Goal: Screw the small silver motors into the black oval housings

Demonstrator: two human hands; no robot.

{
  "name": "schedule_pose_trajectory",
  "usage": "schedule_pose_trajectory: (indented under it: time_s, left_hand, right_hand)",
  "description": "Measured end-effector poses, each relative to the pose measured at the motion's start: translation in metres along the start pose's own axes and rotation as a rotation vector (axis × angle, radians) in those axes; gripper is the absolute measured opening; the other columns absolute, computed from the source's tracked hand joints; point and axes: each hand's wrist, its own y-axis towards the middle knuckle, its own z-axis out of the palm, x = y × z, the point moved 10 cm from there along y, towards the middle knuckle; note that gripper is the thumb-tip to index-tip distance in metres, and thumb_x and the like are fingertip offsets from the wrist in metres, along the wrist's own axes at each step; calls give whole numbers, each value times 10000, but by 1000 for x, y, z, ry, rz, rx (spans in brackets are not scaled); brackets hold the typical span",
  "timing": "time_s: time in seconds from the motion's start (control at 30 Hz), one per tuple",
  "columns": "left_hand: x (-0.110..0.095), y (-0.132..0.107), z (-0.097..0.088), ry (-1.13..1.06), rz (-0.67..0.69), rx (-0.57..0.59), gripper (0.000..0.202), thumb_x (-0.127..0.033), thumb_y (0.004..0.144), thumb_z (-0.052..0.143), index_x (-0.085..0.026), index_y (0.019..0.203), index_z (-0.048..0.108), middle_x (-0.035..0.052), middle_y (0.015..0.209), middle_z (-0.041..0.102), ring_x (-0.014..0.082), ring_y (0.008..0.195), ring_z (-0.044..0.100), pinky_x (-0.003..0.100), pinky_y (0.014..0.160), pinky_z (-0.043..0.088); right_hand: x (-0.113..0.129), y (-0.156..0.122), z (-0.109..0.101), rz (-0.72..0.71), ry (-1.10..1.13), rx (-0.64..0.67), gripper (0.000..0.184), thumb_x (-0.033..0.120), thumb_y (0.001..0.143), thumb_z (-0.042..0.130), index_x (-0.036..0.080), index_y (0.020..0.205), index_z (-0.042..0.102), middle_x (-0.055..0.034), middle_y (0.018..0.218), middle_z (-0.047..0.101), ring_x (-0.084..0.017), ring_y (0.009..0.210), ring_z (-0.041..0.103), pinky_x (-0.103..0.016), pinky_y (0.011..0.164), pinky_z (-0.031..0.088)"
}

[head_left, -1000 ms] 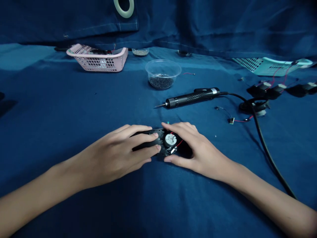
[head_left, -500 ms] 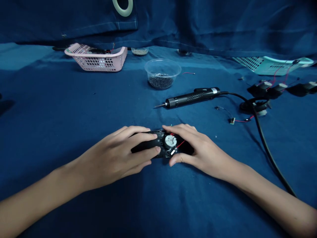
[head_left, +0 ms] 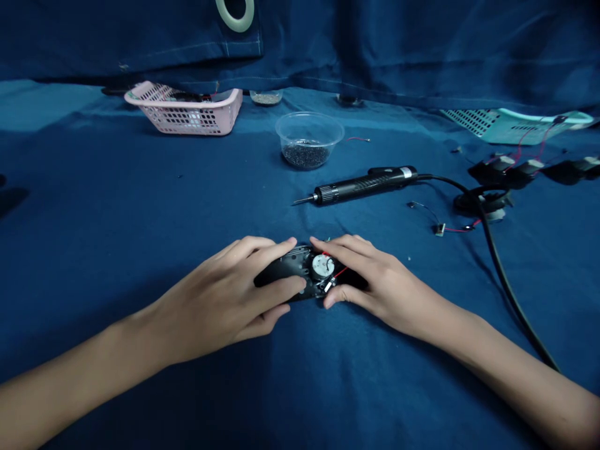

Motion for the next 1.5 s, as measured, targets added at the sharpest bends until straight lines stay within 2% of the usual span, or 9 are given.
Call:
schedule_pose_trajectory:
  time_s: [0.3,0.5,0.63,0.73,0.9,1.27,1.5]
  left_hand:
    - [0,-3,-1,-31,-15,-31,326,-178,940,583,-211,1264,578,127,1383,490,294,1233,504,487,985,515]
    - [-1,-4,-2,-34,-39,-51,328,-182,930,592,-203,1257,592,144,1392,486,311,1237,508,507,982,512]
    - [5,-5,3,-98,-72,-24,309,-190,950,564,-220,1256,597,123,1416,473,284,1253,488,485,1005,498]
    - [7,-5,5,-112,-96,-19,321,-194,953,564,-230,1271,592,113,1419,470,274,1259,479,476,1020,488]
    - [5,-6,1,-111,-98,-47,340,-207,937,590,-235,1276,597,110,1395,484,277,1241,493,479,1033,479]
    - [11,-5,5,-189,-95,54,339,-243,979,555,-275,1316,571,58,1443,467,219,1310,428,407,1091,435]
    - [15,-5,7,-219,-101,83,344,-250,989,532,-300,1328,568,45,1467,461,212,1319,432,391,1067,466]
  right_hand:
    - [-1,1,0,-2,-18,-3,709,510,860,637,124,1439,499,-137,1248,608,-239,1159,568,-421,1033,499]
    - [-2,1,-1,9,-10,6,710,576,853,611,200,1445,498,-124,1279,613,-256,1184,571,-450,1016,515]
    - [-3,0,0,18,-26,13,732,590,855,604,226,1476,466,-125,1290,608,-267,1192,568,-474,1010,517]
    - [-3,0,1,15,-16,9,736,582,866,597,221,1489,444,-123,1283,610,-261,1188,567,-471,1009,516]
    - [-2,0,-1,15,29,4,680,591,851,611,207,1404,517,-105,1268,615,-237,1168,568,-430,1018,502]
    - [-3,1,-2,5,42,-23,664,578,831,641,200,1366,536,-114,1256,631,-251,1177,581,-434,1008,506]
    - [-2,1,-4,3,26,-33,642,565,836,645,203,1358,549,-114,1249,644,-253,1172,594,-437,997,520]
